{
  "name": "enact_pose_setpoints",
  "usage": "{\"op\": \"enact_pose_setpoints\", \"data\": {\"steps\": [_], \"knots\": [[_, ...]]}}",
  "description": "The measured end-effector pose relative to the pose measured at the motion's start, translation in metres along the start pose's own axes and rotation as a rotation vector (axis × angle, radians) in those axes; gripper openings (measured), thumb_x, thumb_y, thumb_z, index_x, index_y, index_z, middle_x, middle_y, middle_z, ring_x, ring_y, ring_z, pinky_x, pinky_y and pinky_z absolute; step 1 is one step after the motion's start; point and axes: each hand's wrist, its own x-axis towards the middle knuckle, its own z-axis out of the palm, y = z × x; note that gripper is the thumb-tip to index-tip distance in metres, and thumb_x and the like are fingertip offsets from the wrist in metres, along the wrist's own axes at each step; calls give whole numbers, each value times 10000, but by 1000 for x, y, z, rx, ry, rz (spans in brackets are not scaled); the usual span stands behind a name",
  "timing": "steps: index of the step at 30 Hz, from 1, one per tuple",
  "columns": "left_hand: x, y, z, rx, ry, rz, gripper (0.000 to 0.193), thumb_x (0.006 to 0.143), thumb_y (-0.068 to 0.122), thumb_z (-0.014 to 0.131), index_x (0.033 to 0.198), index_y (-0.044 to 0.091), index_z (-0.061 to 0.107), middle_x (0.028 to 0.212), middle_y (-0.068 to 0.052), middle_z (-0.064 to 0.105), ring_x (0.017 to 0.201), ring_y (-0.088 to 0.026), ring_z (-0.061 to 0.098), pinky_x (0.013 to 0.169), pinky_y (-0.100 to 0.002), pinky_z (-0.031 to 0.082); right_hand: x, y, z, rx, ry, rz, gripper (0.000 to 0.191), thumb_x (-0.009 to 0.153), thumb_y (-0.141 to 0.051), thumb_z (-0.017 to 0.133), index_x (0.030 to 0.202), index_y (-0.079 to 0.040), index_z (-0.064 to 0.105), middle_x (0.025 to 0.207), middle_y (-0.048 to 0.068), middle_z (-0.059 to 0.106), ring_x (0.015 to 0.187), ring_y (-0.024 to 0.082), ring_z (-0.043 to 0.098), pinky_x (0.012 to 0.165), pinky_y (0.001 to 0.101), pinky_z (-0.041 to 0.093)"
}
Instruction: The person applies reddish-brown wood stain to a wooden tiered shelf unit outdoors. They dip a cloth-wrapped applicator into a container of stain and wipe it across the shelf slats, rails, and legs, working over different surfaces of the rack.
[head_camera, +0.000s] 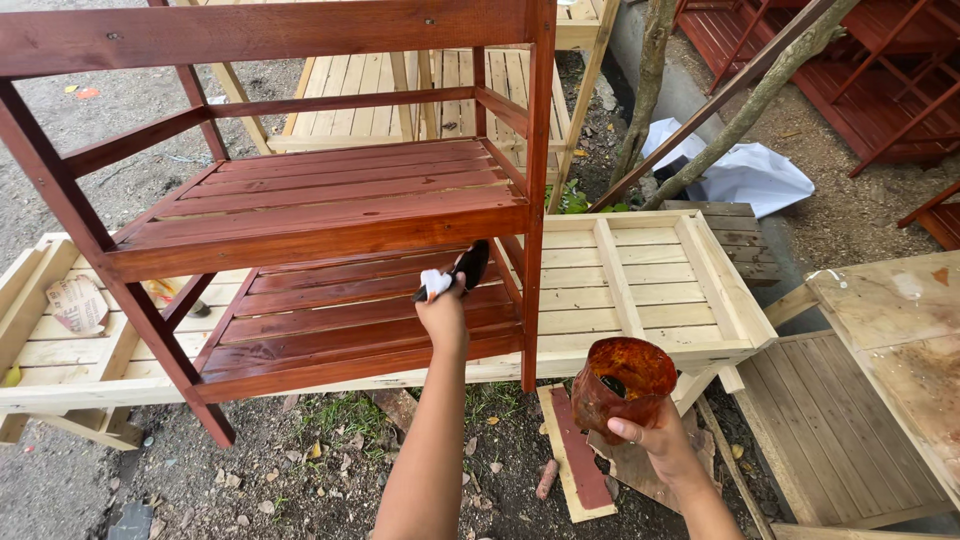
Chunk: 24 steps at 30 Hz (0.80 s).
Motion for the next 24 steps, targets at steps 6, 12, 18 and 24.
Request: {"op": "enact_pose_setpoints", "data": {"steps": [6, 12, 18, 24], "knots": [[-73, 6, -40, 4, 136, -60, 160, 829, -15, 783, 953, -32, 683, 846, -33, 706, 771, -163, 673, 640, -333, 566, -7, 2, 1, -23, -10, 26, 941, 654, -249, 878, 1462, -85, 426, 1337, 131, 596, 1293, 292, 566, 1115, 456, 453], [-68, -13, -11, 608, 174, 81, 275, 771, 154, 834, 961, 3, 706, 839, -117, 754, 757, -258, 744, 746, -421, 575, -14, 9, 8, -2, -65, 17, 941, 654, -262, 889, 1456, -76, 434, 1339, 119, 595, 1279, 290, 570, 1109, 457, 456], [-57, -4, 1, 981, 47, 188, 332, 745, 203, 776, 1030, 37, 734, 919, -225, 755, 917, -425, 724, 847, -484, 571, -17, 8, 9, -1, -126, -8, 927, 665, -282, 893, 1449, -66, 448, 1330, 125, 605, 1272, 282, 584, 1103, 453, 468], [-35, 88, -80, 1216, 280, 111, 402, 707, 359, 837, 1004, 102, 750, 885, -159, 767, 864, -365, 751, 803, -469, 576, -16, -1, -3, 7, -113, -48, 950, 655, -315, 898, 1451, -72, 440, 1343, 124, 591, 1295, 276, 564, 1126, 452, 444]]}}
